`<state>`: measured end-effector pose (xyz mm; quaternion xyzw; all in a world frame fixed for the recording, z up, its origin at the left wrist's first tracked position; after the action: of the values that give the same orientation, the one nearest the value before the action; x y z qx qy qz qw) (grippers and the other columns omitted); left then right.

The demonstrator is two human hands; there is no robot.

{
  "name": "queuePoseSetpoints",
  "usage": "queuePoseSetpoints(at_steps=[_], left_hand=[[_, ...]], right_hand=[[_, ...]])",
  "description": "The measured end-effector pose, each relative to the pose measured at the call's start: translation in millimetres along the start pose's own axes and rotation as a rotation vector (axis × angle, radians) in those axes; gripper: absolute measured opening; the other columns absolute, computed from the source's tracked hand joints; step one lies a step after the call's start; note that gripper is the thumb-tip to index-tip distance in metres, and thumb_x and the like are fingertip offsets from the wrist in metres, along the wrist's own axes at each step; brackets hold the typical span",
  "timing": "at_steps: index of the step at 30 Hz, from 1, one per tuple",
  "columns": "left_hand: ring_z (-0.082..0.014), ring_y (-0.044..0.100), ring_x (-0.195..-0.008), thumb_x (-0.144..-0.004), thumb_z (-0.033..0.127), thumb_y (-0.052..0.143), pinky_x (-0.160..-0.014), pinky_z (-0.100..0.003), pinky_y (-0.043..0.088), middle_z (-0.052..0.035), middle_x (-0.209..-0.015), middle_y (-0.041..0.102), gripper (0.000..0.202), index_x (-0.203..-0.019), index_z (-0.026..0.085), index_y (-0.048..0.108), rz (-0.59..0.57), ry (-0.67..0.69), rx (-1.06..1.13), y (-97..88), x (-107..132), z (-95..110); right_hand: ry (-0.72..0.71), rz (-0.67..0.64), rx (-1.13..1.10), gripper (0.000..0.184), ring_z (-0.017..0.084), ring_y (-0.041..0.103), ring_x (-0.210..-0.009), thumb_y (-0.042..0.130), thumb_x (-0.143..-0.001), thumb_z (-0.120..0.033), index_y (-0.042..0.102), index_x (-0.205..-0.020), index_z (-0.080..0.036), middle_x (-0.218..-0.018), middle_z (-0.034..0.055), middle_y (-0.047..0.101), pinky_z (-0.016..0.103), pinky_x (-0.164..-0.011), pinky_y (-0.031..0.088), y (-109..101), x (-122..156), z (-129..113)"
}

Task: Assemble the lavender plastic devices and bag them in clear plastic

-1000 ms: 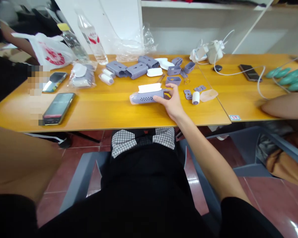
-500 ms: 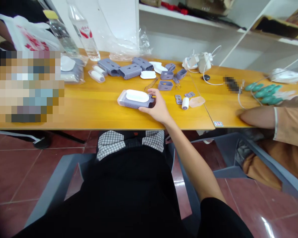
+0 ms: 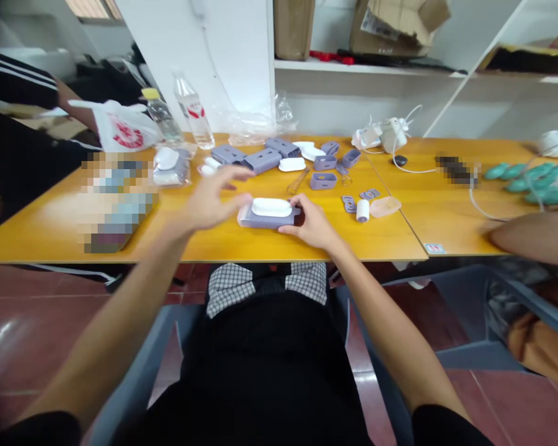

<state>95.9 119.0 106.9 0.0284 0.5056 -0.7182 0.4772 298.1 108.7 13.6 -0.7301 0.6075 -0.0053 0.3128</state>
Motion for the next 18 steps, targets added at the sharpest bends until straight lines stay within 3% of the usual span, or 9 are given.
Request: queuePoseSetpoints(at_steps=[5,7,12,15,18], left_hand=[[-0.0333,0.059,-0.144,-0.094,0.050,0.077,-0.125,-0.058,0.044,-0.0135,-0.152,0.065,0.062,-0.148,0.025,0.059,-0.114,-0.069,-0.042,47.1,36,-16],[-0.0330,0.059,-0.144,-0.093,0.046,0.078,-0.125,-0.057,0.043,-0.0142,-0.154,0.064,0.064,-0.149,0.024,0.058,-0.078,-0.126,-0.035,49.4,39,-26],[-0.0360,0.062,-0.142,-0.086,0.046,0.086,-0.123,-0.061,0.043,-0.0159,-0.150,0.069,0.089,-0.162,0.026,0.045,-0.053,-0.239,0.050,44.9,38,-41],[-0.0344,0.064,-0.141,-0.088,0.041,0.085,-0.123,-0.059,0.044,-0.0136,-0.149,0.071,0.081,-0.160,0.028,0.050,-0.023,-0.216,0.057,43.9,37,-38],[-0.0325,0.067,-0.135,-0.093,0.041,0.080,-0.118,-0.055,0.049,-0.0122,-0.144,0.074,0.067,-0.154,0.027,0.057,0.024,-0.214,0.051,44.8,38,-36]], right_hand=[[-0.007,0.023,0.056,0.059,0.037,0.071,-0.112,0.095,-0.071,-0.057,0.061,-0.111,-0.028,-0.121,0.0091,0.077,0.059,-0.102,0.055,-3,1,-4],[-0.014,0.035,0.073,0.058,0.037,0.072,-0.111,0.094,-0.072,-0.057,0.063,-0.112,-0.028,-0.120,0.0096,0.078,0.059,-0.101,0.056,-3,1,-5],[-0.013,0.042,0.128,0.054,0.038,0.074,-0.110,0.092,-0.075,-0.050,0.066,-0.117,-0.028,-0.127,0.0100,0.078,0.061,-0.102,0.056,-1,2,-2],[-0.005,0.047,0.138,0.056,0.038,0.073,-0.116,0.091,-0.077,-0.047,0.064,-0.122,-0.027,-0.131,0.0112,0.076,0.062,-0.106,0.056,0,2,1],[-0.026,0.033,0.097,0.073,0.038,0.070,-0.130,0.093,-0.074,-0.044,0.059,-0.137,-0.028,-0.139,0.0134,0.073,0.060,-0.112,0.055,2,3,-1]])
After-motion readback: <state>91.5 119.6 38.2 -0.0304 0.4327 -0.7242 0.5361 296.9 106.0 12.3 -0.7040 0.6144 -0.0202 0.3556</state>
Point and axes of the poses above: each hand's wrist, its own x-axis away from the middle knuckle, its own y-axis out of the palm, z = x × y, the point moved 10 cm from there along -x, towards the middle knuckle
